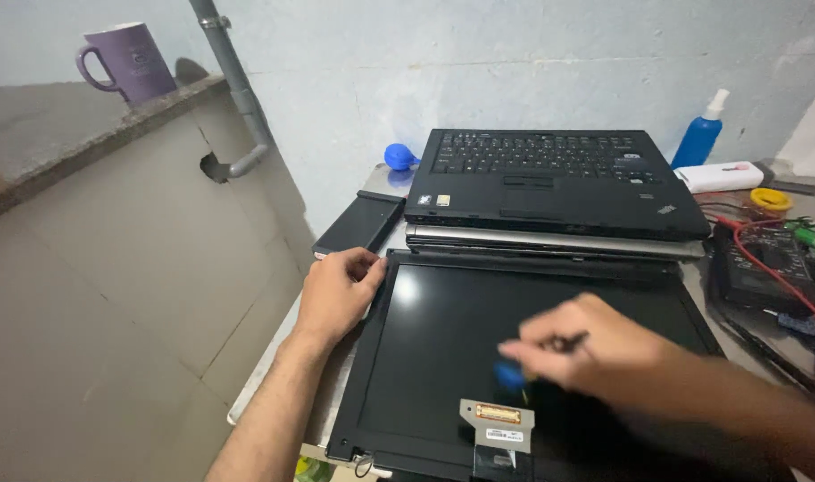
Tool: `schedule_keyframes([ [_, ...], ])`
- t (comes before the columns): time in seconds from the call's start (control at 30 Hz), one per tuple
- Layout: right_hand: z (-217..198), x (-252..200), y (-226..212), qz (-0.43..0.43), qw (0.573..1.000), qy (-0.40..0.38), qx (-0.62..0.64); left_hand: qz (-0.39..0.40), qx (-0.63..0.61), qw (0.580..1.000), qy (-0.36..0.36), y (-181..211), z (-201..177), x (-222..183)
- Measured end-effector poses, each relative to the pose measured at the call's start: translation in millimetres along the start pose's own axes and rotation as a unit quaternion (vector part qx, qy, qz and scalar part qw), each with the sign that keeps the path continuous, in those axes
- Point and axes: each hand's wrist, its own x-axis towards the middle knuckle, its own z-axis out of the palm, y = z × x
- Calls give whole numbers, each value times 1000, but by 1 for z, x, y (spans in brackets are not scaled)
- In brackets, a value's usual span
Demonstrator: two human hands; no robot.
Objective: Cleaning the screen and adjusting the display panel of a laptop on a repair bench
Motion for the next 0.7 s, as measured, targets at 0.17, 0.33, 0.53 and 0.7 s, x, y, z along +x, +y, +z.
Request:
schedule_keyframes([
  [0.17, 5, -40, -17, 138, 981, -56, 127, 0, 12, 1000, 1, -3, 2, 2],
  [0.33, -12, -36, -37, 189, 951, -115, 218, 2, 0, 1000, 5, 11, -7, -8],
  [0.53, -22, 24, 1, 65, 987, 45, 139, 11, 19, 1000, 11, 0, 0, 1],
  [0.7, -24, 80, 37, -15, 981, 171, 91, -5, 29, 1000, 10, -1, 2, 2],
])
